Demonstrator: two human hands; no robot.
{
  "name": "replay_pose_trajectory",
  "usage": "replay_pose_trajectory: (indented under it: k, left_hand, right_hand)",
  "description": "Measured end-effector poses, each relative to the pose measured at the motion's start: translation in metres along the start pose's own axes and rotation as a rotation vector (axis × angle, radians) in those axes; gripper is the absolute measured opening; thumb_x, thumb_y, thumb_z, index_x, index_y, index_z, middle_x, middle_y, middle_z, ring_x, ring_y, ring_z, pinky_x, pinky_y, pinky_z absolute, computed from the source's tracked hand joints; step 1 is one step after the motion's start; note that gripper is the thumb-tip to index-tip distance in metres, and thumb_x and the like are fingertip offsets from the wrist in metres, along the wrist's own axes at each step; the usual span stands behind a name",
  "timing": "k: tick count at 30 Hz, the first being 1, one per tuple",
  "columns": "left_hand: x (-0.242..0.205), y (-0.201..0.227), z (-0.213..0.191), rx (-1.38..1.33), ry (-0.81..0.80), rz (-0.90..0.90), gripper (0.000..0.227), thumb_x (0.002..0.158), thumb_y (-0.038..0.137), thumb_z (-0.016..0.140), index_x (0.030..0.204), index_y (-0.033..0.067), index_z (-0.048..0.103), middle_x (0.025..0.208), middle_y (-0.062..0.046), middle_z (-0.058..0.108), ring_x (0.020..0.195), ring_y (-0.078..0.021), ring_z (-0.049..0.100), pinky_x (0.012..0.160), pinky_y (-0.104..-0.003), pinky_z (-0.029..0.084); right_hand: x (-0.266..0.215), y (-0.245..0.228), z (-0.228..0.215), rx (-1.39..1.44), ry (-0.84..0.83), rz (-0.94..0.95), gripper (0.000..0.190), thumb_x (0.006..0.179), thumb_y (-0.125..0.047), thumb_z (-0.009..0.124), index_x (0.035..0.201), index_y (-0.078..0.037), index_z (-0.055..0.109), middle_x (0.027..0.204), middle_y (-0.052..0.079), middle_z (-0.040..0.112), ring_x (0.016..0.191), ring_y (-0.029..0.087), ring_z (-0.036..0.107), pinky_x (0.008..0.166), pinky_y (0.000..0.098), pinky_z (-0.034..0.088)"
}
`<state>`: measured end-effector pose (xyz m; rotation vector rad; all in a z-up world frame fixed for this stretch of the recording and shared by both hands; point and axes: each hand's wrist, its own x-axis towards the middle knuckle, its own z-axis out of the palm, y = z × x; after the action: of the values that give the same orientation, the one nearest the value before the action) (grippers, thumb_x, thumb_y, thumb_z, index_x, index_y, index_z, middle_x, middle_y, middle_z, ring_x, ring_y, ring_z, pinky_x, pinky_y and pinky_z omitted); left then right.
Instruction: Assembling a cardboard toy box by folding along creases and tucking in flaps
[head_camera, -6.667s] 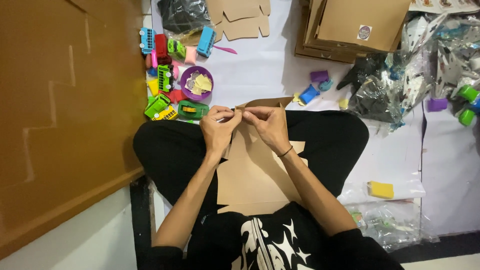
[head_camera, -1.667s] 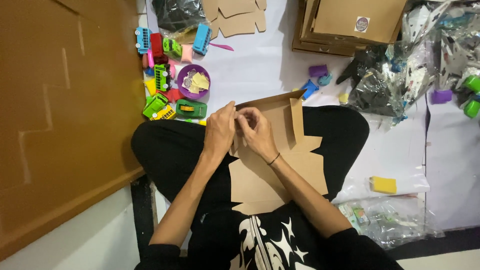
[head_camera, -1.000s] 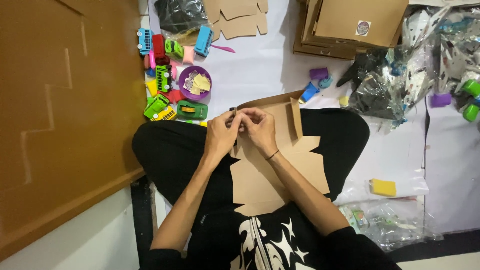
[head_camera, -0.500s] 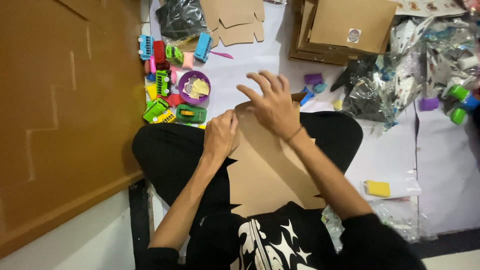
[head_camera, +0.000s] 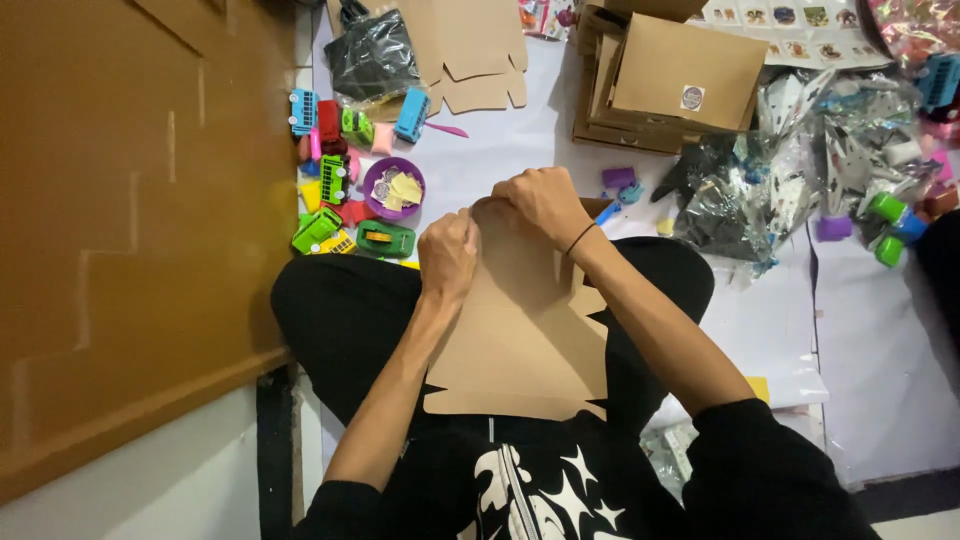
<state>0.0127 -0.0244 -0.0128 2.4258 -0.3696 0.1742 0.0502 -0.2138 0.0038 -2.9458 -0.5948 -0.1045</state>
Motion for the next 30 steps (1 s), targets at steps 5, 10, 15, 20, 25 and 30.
replay_pose_trajectory:
  k: [5,10,15,20,25,30]
  left_hand:
    - [-0.003,-0.001,-0.013,-0.018,-0.037,0.018,0.017,0.096,0.007,0.060,0.101,0.0005,0.075,0.077,-0.017,0.070,0.077,-0.0380,0.073,0.065,-0.046,0.059]
    - [-0.007,0.001,-0.012,-0.009,-0.010,-0.006,0.017,0.093,0.003,0.062,0.105,0.0030,0.075,0.083,-0.014,0.073,0.078,-0.0335,0.075,0.067,-0.041,0.061]
    - [-0.016,-0.003,-0.007,-0.042,0.047,-0.119,0.020,0.094,0.013,0.067,0.110,0.0078,0.077,0.090,-0.011,0.075,0.082,-0.0316,0.075,0.069,-0.042,0.061]
    - [-0.014,-0.016,0.007,-0.013,0.086,-0.009,0.013,0.091,0.004,0.066,0.100,0.0055,0.076,0.080,-0.009,0.071,0.078,-0.0290,0.074,0.070,-0.037,0.059]
    - [-0.018,-0.017,0.014,0.084,0.109,0.022,0.008,0.090,0.007,0.069,0.093,0.0109,0.075,0.072,-0.004,0.068,0.072,-0.0230,0.073,0.066,-0.033,0.058]
    - [-0.019,-0.020,0.012,-0.031,0.212,-0.054,0.009,0.094,0.014,0.070,0.096,0.0115,0.079,0.076,-0.008,0.071,0.072,-0.0278,0.073,0.062,-0.036,0.057]
  right_hand:
    - [0.004,-0.013,-0.043,0.173,-0.048,-0.174,0.011,0.089,-0.018,0.068,0.100,-0.019,0.068,0.088,0.003,0.075,0.082,0.027,0.075,0.067,0.0409,0.059]
    - [0.012,0.004,-0.012,0.192,0.083,-0.475,0.020,0.097,-0.013,0.053,0.104,-0.019,0.071,0.100,0.000,0.075,0.096,0.024,0.074,0.069,0.0394,0.060]
    - [0.016,0.000,-0.011,0.153,0.136,-0.479,0.025,0.091,-0.009,0.051,0.098,-0.020,0.073,0.093,-0.002,0.073,0.091,0.021,0.075,0.066,0.0356,0.059]
    - [0.020,-0.006,-0.012,0.068,0.134,-0.486,0.018,0.097,-0.014,0.049,0.098,-0.021,0.066,0.094,-0.004,0.070,0.090,0.019,0.073,0.062,0.0331,0.058]
    - [0.020,-0.003,0.005,0.065,0.083,-0.520,0.018,0.093,-0.011,0.047,0.092,-0.019,0.062,0.087,-0.003,0.068,0.089,0.021,0.073,0.063,0.0349,0.057]
    - [0.010,-0.008,-0.036,0.362,0.091,-0.327,0.023,0.091,-0.006,0.060,0.111,-0.008,0.071,0.099,0.010,0.075,0.098,0.030,0.074,0.076,0.0390,0.061]
